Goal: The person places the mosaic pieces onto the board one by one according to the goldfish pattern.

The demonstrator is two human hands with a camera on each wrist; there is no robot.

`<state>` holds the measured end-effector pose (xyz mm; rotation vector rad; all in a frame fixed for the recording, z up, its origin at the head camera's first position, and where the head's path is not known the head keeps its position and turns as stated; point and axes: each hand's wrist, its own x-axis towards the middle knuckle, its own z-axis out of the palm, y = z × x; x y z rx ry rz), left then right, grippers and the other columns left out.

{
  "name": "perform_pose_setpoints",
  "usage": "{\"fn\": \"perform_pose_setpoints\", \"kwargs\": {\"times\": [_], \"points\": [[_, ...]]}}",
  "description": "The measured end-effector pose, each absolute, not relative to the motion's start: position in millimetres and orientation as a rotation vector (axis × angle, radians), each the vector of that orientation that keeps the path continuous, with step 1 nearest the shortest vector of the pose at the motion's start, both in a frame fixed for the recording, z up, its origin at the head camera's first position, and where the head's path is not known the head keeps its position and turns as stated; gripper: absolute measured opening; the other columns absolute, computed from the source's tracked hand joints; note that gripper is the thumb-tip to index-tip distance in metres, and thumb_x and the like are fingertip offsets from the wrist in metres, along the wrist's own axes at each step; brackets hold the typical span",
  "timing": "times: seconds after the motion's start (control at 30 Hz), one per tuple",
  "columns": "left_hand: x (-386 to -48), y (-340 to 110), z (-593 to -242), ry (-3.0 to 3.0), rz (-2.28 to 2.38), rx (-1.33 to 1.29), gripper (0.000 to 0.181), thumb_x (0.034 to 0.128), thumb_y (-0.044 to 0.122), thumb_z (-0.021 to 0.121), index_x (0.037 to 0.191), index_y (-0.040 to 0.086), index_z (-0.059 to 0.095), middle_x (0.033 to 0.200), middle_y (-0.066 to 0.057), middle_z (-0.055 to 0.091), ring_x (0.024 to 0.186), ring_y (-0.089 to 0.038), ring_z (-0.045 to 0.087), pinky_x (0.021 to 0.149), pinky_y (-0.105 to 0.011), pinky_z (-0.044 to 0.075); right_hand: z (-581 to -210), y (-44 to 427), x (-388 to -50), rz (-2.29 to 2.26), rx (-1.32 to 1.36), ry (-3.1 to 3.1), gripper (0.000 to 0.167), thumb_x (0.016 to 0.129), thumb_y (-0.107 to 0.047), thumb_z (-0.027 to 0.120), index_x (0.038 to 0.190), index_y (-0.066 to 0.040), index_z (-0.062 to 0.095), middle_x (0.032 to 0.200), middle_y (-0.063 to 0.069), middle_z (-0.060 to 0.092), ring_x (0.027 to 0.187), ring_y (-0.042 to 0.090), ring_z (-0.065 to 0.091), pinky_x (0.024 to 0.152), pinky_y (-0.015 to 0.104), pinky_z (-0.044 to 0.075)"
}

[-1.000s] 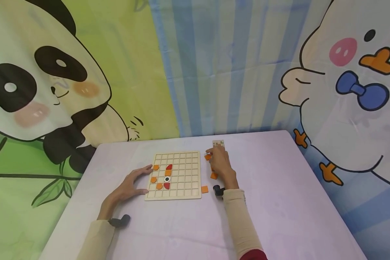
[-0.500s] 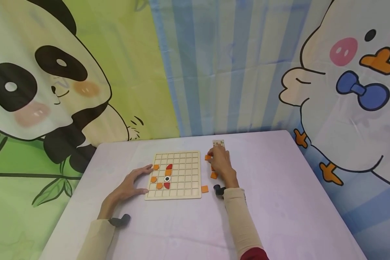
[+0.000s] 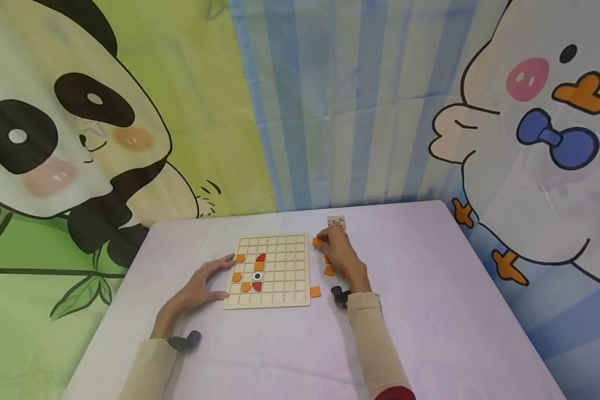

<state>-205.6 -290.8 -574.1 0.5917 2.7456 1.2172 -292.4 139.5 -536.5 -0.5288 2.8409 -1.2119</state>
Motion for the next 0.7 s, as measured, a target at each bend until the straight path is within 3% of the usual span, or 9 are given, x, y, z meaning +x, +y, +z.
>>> {"fn": "perform_pose_setpoints", "kwargs": {"times": [0.13, 0.43, 0.53, 0.7], "points": [[-206, -291, -573, 2.739, 1.214, 0.569, 0.087, 0.081, 0.03, 0.097, 0.157, 0.013, 0.059, 0.177, -0.011, 0.04, 0.162, -0.047, 0.034, 0.126, -0.078, 0.023, -533, 136, -291, -1.247, -0.593, 2.823, 0.028, 0.097, -0.003, 0.08, 0.124, 0.004, 0.079, 0.123, 0.018, 0.081, 0.107, 0.031, 0.076, 0.108, 0.052, 0.058], [-206, -291, -575, 2.748, 1.193, 0.563, 0.087, 0.082, 0.03, 0.097, 0.158, 0.015, 0.058, 0.177, -0.009, 0.04, 0.162, -0.046, 0.034, 0.126, -0.077, 0.023, -536, 126, -284, -1.267, -0.688, 2.724, 0.025, 0.093, -0.007, 0.086, 0.116, 0.0, 0.083, 0.112, 0.013, 0.082, 0.092, 0.019, 0.072, 0.084, 0.036, 0.062], [-206, -291, -575, 2.748, 1.191, 0.554, 0.087, 0.0822, 0.03, 0.097, 0.158, 0.015, 0.057, 0.177, -0.009, 0.04, 0.162, -0.046, 0.033, 0.126, -0.078, 0.023, -538, 121, -281, -1.257, -0.737, 2.709, 0.024, 0.091, -0.009, 0.088, 0.114, -0.001, 0.084, 0.106, 0.01, 0.081, 0.087, 0.015, 0.069, 0.08, 0.03, 0.059], [-205, -291, -574, 2.741, 1.196, 0.549, 0.086, 0.0823, 0.027, 0.097, 0.158, 0.015, 0.058, 0.177, -0.008, 0.04, 0.162, -0.046, 0.033, 0.127, -0.077, 0.023, -540, 113, -275, -1.272, -0.864, 2.677, 0.023, 0.088, -0.009, 0.091, 0.109, -0.002, 0.084, 0.101, 0.008, 0.082, 0.085, 0.014, 0.066, 0.079, 0.029, 0.056]]}}
